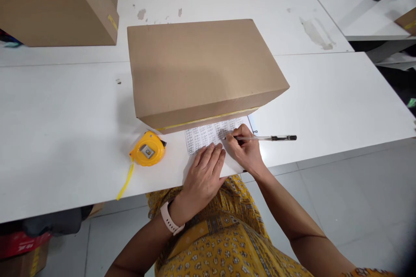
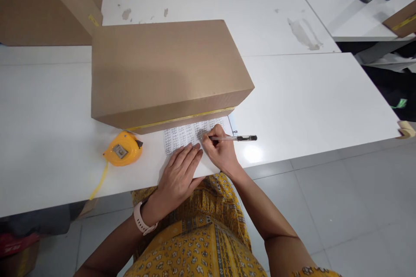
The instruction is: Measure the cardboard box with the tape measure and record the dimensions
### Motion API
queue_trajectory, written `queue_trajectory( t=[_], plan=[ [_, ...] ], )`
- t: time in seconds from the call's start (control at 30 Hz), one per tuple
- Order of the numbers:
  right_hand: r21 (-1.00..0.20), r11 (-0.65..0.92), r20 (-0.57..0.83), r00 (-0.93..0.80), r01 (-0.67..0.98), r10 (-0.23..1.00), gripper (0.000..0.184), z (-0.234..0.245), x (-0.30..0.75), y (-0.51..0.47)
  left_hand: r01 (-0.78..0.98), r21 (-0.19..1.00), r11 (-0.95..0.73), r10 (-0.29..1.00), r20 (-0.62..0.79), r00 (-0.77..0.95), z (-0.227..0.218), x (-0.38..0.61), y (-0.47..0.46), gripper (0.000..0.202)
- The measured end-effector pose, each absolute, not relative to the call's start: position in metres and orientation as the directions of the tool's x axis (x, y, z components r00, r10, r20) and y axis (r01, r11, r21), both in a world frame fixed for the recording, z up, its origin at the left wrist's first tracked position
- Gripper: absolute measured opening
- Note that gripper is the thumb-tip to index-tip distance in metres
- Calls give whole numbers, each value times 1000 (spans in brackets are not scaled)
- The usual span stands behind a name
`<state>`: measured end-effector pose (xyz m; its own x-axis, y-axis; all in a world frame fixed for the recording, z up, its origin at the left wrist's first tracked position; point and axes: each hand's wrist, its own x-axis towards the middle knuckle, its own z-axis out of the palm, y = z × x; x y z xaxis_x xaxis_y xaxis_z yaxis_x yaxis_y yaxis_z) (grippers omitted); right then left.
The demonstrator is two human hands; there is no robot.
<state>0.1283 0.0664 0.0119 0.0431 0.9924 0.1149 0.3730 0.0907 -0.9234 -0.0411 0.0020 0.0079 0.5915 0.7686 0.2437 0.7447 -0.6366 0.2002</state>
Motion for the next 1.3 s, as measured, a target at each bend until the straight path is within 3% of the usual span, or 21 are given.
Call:
queue_trajectory(
  t=[1.3],
  plan=[
    [-917,107,133,42,385,990,24,14,135,70,740,221,-635,771,249,587,7,-41,2,56]
  ],
)
